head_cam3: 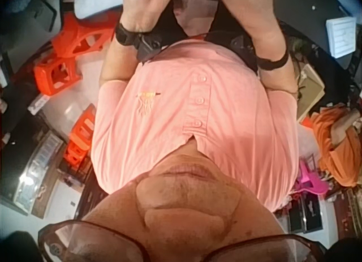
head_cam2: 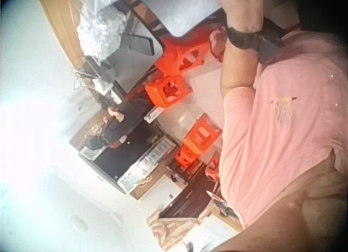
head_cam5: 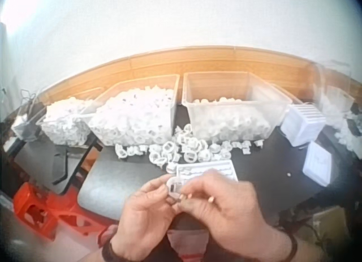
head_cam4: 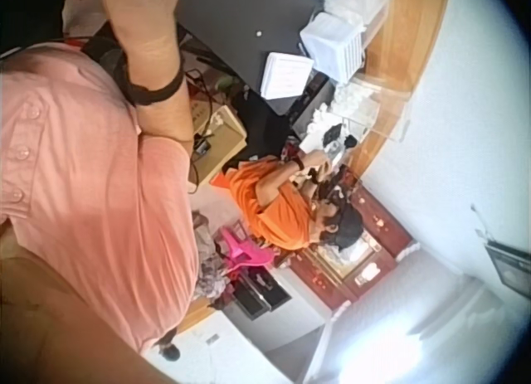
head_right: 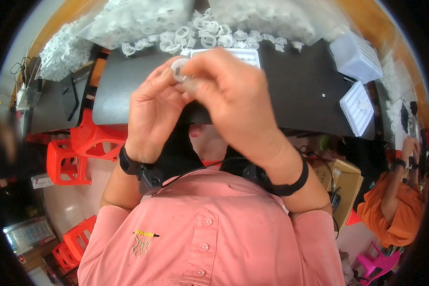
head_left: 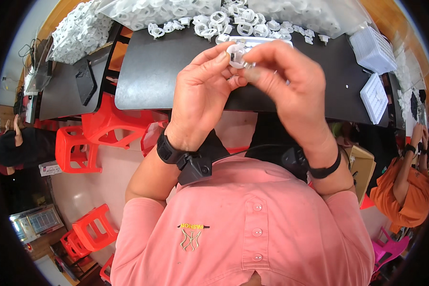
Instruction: Assembling small plastic components at a workstation.
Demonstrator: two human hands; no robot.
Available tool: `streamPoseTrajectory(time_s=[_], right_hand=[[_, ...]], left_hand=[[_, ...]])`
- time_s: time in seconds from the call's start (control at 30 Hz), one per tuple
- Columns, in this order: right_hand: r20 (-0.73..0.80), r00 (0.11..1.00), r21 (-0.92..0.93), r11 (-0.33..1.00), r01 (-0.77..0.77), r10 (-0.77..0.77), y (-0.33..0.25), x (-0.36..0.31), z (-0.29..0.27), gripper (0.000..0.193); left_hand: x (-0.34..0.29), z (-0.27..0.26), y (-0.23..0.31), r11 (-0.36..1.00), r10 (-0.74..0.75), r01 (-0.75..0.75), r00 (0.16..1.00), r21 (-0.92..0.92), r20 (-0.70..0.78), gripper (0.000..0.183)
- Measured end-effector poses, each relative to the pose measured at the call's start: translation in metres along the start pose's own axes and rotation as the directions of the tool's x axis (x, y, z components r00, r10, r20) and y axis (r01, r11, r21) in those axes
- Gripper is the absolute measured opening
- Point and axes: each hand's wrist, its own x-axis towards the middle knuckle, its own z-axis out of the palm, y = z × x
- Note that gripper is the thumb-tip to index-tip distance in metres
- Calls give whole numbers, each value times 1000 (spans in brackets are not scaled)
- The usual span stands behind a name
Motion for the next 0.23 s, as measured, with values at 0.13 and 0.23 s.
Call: streamPoseTrajectory(time_s=[0.13,0.23], right_hand=[[21,999,-33,999,38,-38,13,7,-9,5],[12,998,-138,989,58,-57,23,5,-4,5]], left_hand=[[-5,-3,-4,999,-34,32,996,25,85,32],[-7,-4,-7,999,-29,27,996,25,84,34]])
